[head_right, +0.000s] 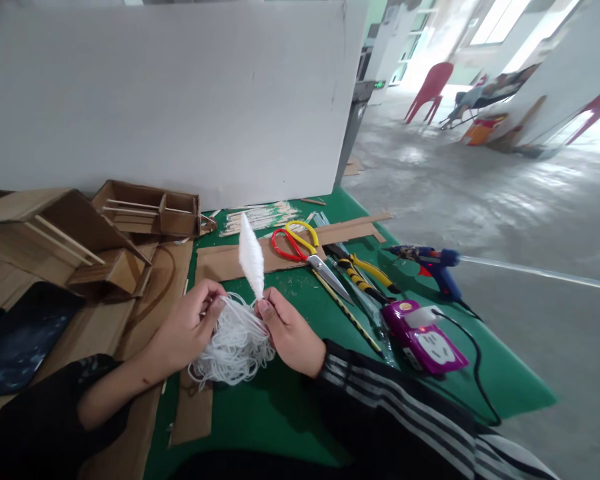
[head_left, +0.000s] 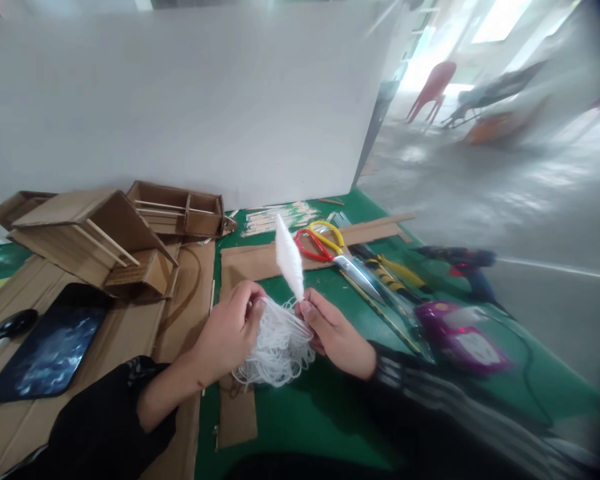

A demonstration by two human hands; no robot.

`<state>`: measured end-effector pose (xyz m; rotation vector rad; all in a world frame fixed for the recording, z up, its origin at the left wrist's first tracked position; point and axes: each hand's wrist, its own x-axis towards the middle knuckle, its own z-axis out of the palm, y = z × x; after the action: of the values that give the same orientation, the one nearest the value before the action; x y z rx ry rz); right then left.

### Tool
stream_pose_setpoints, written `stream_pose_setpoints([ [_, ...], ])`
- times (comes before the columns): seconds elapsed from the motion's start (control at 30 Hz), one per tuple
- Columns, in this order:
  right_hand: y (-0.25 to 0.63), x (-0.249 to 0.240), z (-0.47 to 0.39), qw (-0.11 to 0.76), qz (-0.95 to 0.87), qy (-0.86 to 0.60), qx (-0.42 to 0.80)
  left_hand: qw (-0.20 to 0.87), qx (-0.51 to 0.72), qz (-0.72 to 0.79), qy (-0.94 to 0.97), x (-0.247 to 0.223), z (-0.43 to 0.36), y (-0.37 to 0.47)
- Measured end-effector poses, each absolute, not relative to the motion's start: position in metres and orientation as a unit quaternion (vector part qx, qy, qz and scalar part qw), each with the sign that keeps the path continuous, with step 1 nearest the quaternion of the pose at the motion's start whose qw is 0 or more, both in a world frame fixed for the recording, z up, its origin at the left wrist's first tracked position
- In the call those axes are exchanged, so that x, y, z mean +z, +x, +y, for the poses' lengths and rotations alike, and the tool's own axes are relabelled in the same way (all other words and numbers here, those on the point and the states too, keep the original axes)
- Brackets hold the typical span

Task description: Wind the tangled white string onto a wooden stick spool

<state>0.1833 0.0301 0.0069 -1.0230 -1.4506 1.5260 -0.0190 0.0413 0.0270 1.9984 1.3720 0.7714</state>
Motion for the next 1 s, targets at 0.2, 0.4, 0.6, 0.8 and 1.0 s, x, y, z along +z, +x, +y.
stream_pose_setpoints([
  [0.2, 0.184, 0.005, 0.031, 0.389, -0.575, -0.409, 0.593, 0.478, 0.385, 0.507, 0.605, 0.024, 0.046, -0.021],
  [0.4, 0.183, 0.003, 0.03, 0.39, -0.579, -0.418, 0.582, 0.651, 0.465, 0.439, 0.41, 0.034, 0.049, -0.016],
  [0.6, 0.182, 0.006, 0.029, 0.387, -0.583, -0.417, 0.58, 0.688, 0.399, 0.426, 0.431, 0.04, 0.048, -0.02],
  [0.8, 0.183, 0.005, 0.027, 0.385, -0.597, -0.417, 0.568, 0.366, 0.248, 0.444, 0.779, 0.046, 0.042, -0.024],
  [1.0, 0.185, 0.007, 0.027, 0.376, -0.648, -0.431, 0.503, 0.284, 0.147, 0.469, 0.824, 0.054, 0.041, -0.024],
])
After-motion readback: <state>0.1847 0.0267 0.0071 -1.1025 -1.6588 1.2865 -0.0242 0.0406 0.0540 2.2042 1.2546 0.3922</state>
